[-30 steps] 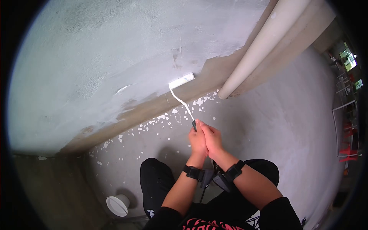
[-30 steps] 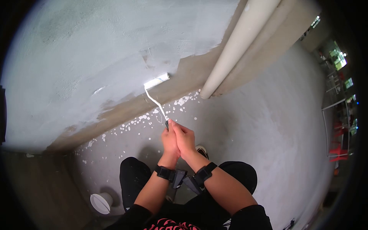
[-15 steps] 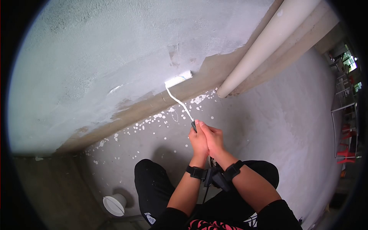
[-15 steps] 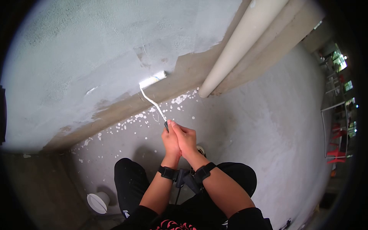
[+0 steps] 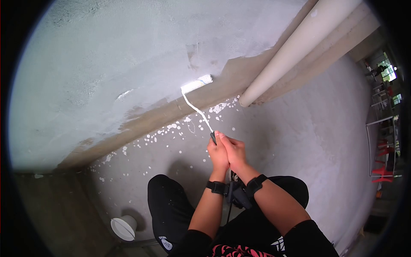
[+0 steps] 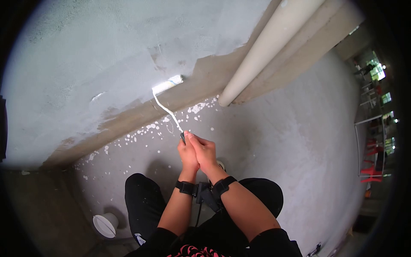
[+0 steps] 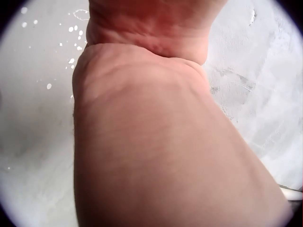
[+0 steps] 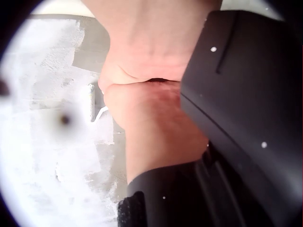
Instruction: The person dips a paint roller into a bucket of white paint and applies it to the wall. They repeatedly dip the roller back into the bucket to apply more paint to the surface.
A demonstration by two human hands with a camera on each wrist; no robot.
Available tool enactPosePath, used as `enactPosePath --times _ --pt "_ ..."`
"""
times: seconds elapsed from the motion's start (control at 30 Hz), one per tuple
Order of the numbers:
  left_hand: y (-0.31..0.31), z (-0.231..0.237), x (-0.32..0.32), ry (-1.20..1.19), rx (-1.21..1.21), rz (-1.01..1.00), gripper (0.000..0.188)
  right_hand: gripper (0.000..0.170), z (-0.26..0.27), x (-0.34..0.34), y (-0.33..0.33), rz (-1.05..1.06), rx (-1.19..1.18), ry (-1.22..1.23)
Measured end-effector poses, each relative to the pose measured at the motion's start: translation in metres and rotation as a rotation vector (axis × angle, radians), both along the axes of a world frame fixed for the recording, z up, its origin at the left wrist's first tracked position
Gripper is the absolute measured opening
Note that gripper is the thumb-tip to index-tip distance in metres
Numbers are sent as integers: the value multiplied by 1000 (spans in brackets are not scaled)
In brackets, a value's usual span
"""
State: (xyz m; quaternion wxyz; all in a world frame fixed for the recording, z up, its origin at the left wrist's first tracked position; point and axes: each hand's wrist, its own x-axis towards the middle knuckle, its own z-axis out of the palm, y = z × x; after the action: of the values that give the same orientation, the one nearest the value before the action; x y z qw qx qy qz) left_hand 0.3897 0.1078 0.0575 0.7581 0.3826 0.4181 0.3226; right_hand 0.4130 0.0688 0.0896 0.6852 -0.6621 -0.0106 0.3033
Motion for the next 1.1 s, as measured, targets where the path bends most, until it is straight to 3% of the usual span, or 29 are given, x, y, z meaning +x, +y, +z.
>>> enactPosePath --times 0.5,0.77,1.1 --pt "5 6 1 -30 54 -4 35 35 0 3 3 30 27 2" --pt "30 47 -4 -31 241 -11 34 37 21 2 26 24 134 -13" --pt "23 65 -7 -31 223 7 35 34 40 -2 20 4 179 64"
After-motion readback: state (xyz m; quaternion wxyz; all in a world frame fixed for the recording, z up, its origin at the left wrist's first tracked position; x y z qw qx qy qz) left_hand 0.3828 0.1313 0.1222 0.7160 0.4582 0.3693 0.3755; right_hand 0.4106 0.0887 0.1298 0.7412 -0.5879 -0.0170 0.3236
